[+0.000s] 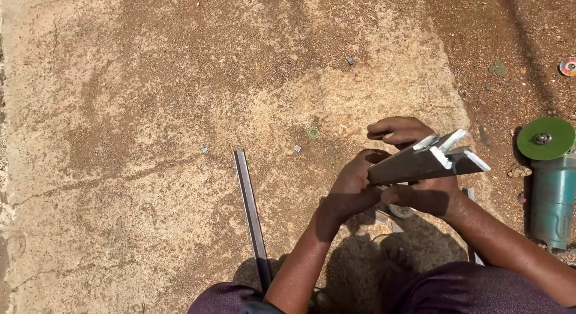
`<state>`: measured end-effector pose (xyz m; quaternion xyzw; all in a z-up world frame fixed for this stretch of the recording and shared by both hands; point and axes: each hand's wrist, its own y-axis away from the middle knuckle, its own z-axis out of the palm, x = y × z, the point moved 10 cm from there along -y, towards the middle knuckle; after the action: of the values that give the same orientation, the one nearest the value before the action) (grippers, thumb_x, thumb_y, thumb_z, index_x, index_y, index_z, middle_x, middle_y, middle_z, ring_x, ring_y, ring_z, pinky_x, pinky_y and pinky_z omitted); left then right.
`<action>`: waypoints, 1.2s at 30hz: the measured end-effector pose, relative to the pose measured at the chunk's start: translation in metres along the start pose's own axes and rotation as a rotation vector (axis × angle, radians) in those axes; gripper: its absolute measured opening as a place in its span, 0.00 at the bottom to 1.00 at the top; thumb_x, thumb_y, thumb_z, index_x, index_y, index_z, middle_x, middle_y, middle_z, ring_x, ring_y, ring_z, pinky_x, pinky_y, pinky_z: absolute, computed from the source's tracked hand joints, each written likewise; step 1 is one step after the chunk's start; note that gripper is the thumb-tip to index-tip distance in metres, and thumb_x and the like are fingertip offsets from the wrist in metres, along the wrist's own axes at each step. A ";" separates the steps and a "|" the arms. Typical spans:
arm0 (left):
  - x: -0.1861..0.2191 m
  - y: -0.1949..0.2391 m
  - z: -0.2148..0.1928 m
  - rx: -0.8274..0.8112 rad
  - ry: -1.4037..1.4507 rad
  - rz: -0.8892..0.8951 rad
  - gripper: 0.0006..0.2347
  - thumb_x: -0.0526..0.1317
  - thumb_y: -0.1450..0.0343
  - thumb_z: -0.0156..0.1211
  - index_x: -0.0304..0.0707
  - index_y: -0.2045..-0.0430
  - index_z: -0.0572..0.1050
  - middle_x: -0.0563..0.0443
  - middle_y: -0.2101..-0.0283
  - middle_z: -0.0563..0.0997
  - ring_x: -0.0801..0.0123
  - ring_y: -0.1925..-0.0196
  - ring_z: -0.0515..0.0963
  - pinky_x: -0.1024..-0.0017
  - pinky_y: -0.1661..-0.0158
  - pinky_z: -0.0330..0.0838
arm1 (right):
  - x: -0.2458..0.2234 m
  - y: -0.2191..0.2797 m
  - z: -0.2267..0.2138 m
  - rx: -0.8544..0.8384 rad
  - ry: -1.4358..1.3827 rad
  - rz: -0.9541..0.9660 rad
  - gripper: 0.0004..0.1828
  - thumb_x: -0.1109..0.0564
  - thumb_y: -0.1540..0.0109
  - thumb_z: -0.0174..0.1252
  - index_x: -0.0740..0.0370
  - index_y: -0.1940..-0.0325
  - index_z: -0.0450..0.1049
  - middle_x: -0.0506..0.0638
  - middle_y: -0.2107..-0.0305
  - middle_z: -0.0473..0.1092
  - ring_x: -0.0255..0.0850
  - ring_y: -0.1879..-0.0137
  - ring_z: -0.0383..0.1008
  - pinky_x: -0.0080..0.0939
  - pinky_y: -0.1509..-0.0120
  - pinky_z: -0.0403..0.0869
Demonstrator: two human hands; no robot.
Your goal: Cutting metal angle bars using a hand-held angle grinder.
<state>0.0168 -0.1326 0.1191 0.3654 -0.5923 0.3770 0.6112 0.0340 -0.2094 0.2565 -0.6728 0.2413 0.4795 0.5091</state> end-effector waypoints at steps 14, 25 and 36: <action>-0.001 0.011 -0.004 0.246 -0.200 0.207 0.20 0.58 0.24 0.48 0.41 0.52 0.75 0.46 0.54 0.82 0.57 0.51 0.83 0.62 0.52 0.77 | 0.006 0.005 0.025 -0.026 -0.042 0.124 0.30 0.48 0.36 0.67 0.61 0.40 0.60 0.54 0.56 0.70 0.41 0.47 0.76 0.47 0.44 0.80; -0.023 0.005 -0.018 0.294 -0.382 0.029 0.16 0.53 0.25 0.53 0.45 0.54 0.80 0.43 0.52 0.82 0.52 0.50 0.84 0.58 0.53 0.80 | 0.033 0.007 0.035 -0.133 0.015 0.091 0.19 0.47 0.33 0.63 0.58 0.46 0.65 0.58 0.44 0.69 0.47 0.34 0.71 0.54 0.30 0.77; -0.062 0.008 -0.020 0.320 -0.350 -0.078 0.26 0.52 0.32 0.63 0.42 0.40 0.70 0.40 0.48 0.81 0.49 0.49 0.83 0.58 0.52 0.80 | 0.070 0.025 0.043 -0.161 -0.412 0.222 0.10 0.59 0.33 0.67 0.57 0.57 0.69 0.50 0.63 0.77 0.40 0.52 0.80 0.46 0.46 0.82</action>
<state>0.0177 -0.1124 0.0561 0.5401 -0.6074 0.3728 0.4477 0.0258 -0.1675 0.1821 -0.5686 0.1656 0.6772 0.4366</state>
